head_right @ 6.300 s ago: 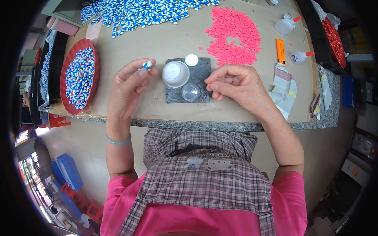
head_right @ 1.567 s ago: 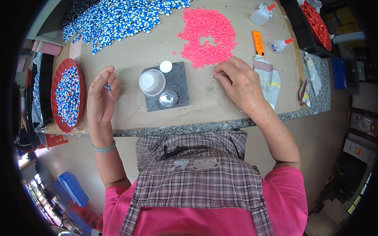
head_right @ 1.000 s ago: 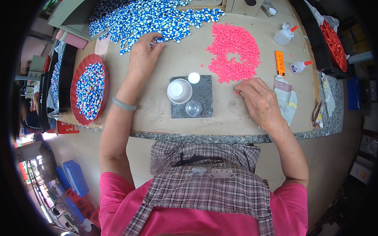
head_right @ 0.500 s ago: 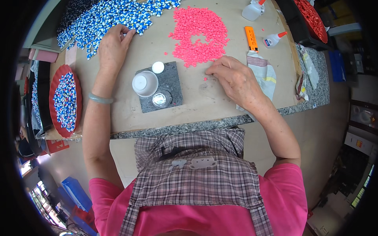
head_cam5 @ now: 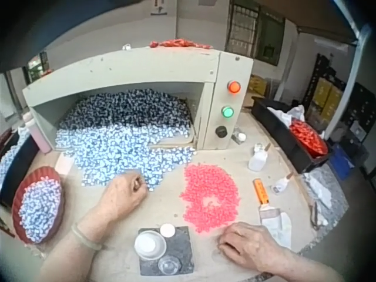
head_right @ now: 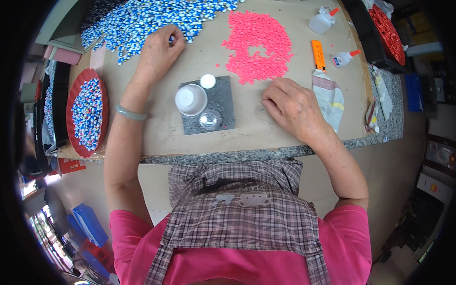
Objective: Assembling small toy components by applying decorative pink elements onto blue and white patterned pieces using adhesive.
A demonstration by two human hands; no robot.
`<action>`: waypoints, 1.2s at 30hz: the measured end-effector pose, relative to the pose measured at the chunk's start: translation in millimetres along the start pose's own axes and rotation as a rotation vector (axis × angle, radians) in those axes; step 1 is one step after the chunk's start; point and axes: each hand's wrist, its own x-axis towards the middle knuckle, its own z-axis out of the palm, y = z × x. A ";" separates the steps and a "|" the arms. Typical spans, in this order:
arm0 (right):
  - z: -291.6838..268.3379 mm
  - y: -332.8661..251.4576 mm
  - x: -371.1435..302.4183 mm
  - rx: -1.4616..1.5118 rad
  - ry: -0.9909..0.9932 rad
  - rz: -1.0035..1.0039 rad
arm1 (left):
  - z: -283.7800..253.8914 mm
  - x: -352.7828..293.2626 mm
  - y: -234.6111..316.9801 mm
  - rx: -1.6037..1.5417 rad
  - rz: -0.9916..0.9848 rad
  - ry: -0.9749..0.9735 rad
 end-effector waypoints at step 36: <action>-3.1 -0.7 -3.0 0.066 -0.145 0.194 | -14.7 -17.3 14.6 -0.111 -0.038 -0.196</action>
